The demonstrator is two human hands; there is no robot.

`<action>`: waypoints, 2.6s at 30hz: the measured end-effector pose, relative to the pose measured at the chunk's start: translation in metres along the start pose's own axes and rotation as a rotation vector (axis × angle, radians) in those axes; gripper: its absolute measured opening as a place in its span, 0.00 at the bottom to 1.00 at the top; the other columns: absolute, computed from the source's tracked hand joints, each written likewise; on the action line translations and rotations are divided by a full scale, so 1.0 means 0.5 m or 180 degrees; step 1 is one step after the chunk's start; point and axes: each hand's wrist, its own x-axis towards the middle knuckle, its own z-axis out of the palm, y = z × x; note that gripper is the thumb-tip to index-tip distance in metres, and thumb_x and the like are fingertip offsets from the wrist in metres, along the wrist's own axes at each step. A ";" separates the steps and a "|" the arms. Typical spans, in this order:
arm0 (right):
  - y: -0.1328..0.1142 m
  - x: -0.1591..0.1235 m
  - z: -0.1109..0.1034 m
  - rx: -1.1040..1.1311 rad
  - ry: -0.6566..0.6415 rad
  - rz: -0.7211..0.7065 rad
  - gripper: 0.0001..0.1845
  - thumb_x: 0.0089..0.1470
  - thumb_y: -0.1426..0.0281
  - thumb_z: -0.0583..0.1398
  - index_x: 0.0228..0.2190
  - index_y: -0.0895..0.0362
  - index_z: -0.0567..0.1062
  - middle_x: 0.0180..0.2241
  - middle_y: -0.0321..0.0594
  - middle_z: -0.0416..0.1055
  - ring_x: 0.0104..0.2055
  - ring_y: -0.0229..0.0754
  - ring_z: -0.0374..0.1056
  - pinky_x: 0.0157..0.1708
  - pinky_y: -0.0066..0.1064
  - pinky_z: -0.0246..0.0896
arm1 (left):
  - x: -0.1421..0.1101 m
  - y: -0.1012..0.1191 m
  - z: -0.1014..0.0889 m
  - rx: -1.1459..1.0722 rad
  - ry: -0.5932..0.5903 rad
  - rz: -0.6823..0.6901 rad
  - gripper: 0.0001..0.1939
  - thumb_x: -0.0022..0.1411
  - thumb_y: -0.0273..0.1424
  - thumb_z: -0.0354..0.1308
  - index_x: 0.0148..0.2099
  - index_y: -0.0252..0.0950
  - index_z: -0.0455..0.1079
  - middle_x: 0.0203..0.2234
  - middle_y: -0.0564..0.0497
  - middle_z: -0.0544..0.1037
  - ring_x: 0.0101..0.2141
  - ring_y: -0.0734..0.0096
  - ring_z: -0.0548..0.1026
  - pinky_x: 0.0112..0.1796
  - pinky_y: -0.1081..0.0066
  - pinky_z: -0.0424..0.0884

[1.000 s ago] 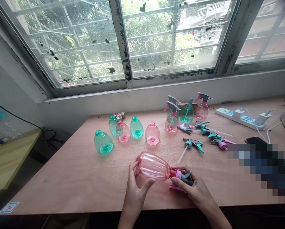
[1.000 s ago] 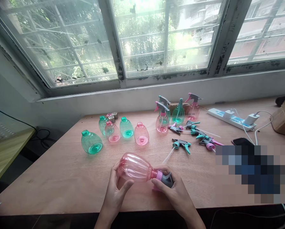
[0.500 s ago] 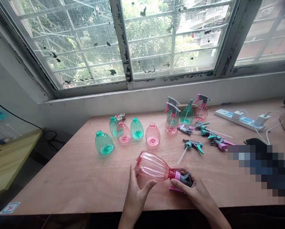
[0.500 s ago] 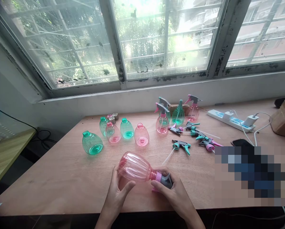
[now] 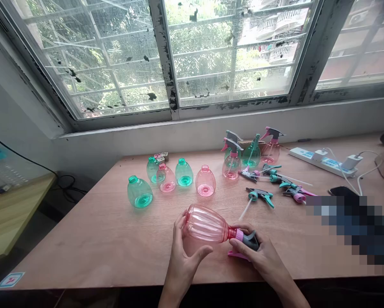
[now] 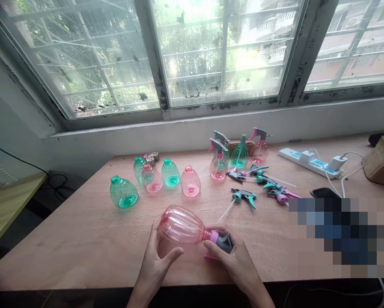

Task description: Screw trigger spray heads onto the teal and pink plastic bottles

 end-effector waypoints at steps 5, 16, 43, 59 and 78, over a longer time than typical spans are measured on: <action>-0.002 -0.001 0.001 0.0006 -0.0070 0.0041 0.23 0.43 0.56 0.72 0.39 0.55 0.80 0.32 0.36 0.73 0.32 0.41 0.68 0.33 0.36 0.78 | 0.008 0.005 -0.001 -0.0218 0.0051 -0.0024 0.32 0.60 0.40 0.65 0.64 0.47 0.59 0.66 0.48 0.59 0.65 0.51 0.60 0.64 0.52 0.56; -0.005 -0.005 0.006 -0.0036 -0.0110 -0.0073 0.22 0.42 0.55 0.72 0.37 0.54 0.80 0.36 0.39 0.74 0.35 0.43 0.69 0.32 0.35 0.78 | 0.006 0.001 0.003 -0.0086 0.0035 -0.0065 0.35 0.60 0.41 0.65 0.65 0.46 0.56 0.67 0.46 0.55 0.65 0.50 0.60 0.64 0.49 0.55; -0.013 -0.007 0.004 -0.0434 -0.0202 -0.0151 0.19 0.47 0.55 0.70 0.33 0.57 0.77 0.26 0.34 0.73 0.28 0.39 0.69 0.27 0.28 0.72 | 0.000 0.007 0.004 0.0083 -0.0004 -0.0011 0.40 0.57 0.41 0.68 0.66 0.46 0.54 0.66 0.44 0.59 0.65 0.48 0.58 0.64 0.48 0.53; -0.017 -0.009 0.007 -0.0295 -0.0209 -0.0038 0.20 0.46 0.54 0.70 0.34 0.56 0.78 0.27 0.34 0.73 0.28 0.40 0.69 0.30 0.32 0.75 | 0.003 0.007 0.005 0.0052 0.0029 0.0017 0.35 0.60 0.41 0.66 0.65 0.47 0.56 0.64 0.45 0.62 0.64 0.49 0.61 0.63 0.50 0.57; -0.016 -0.009 0.004 -0.0113 -0.0061 0.0075 0.24 0.43 0.52 0.71 0.35 0.57 0.77 0.23 0.33 0.71 0.26 0.41 0.69 0.30 0.37 0.77 | 0.007 0.012 0.002 -0.0040 -0.0021 0.0159 0.35 0.59 0.36 0.67 0.65 0.53 0.59 0.67 0.51 0.57 0.65 0.53 0.59 0.64 0.55 0.57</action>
